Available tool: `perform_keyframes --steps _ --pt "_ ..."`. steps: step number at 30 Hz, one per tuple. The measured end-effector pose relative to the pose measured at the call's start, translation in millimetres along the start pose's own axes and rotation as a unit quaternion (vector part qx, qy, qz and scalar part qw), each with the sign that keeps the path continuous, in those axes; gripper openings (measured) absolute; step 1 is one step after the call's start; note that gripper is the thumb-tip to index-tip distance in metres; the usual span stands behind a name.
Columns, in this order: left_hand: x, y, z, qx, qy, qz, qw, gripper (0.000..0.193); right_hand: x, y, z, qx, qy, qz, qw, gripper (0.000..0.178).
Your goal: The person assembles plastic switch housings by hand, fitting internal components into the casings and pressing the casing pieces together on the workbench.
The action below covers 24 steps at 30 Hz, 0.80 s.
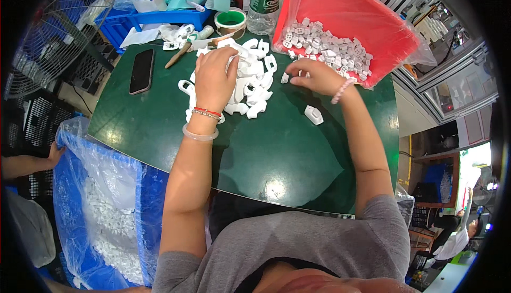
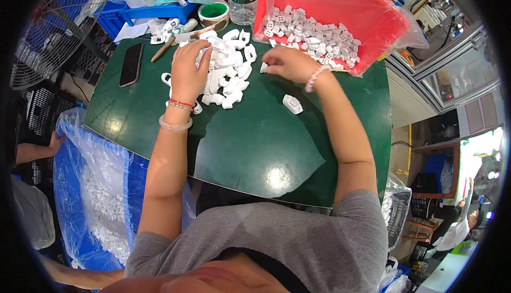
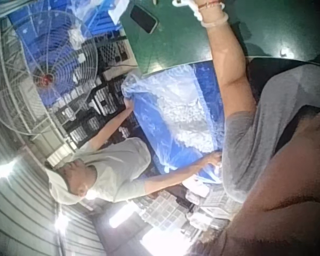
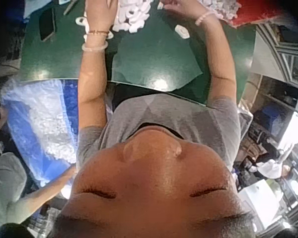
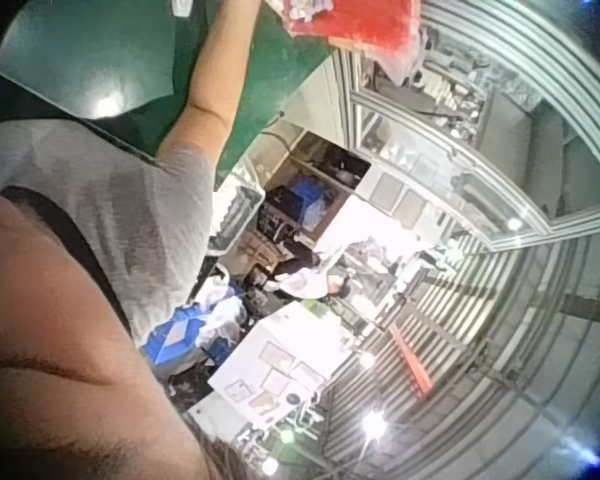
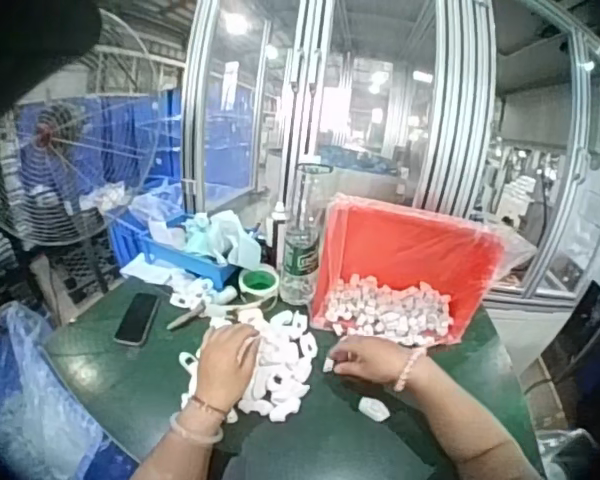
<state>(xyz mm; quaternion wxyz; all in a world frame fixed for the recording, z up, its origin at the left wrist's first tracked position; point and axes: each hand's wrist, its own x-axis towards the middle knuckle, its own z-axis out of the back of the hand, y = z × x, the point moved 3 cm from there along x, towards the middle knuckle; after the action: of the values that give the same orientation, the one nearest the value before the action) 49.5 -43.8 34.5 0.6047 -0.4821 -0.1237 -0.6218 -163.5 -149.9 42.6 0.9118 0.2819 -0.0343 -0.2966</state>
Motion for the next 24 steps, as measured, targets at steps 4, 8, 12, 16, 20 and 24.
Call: perform_keyframes --steps 4,8,12,16,20,24 --pt "1 1 -2 -0.015 -0.01 0.019 1.0 0.013 26 -11 -21 -0.146 -0.026 0.048 0.988 0.019" --pt "5 1 3 -0.043 -0.026 0.042 0.998 0.017 40 10 -8 -0.061 0.017 0.082 0.995 0.015" --pt "9 -7 6 -0.156 -0.004 0.039 0.987 0.039 62 63 7 0.294 0.034 0.053 0.954 0.03" --pt "6 0 4 -0.168 0.025 0.05 0.984 0.044 84 80 -1 0.358 0.03 0.046 0.932 0.047" --pt "4 5 10 -0.159 -0.034 0.128 0.978 0.032 90 85 -9 0.331 -0.042 -0.007 0.943 0.044" --pt "4 11 11 -0.188 -0.097 0.141 0.967 0.028 91 74 -19 -0.108 -0.311 0.142 0.934 0.027"
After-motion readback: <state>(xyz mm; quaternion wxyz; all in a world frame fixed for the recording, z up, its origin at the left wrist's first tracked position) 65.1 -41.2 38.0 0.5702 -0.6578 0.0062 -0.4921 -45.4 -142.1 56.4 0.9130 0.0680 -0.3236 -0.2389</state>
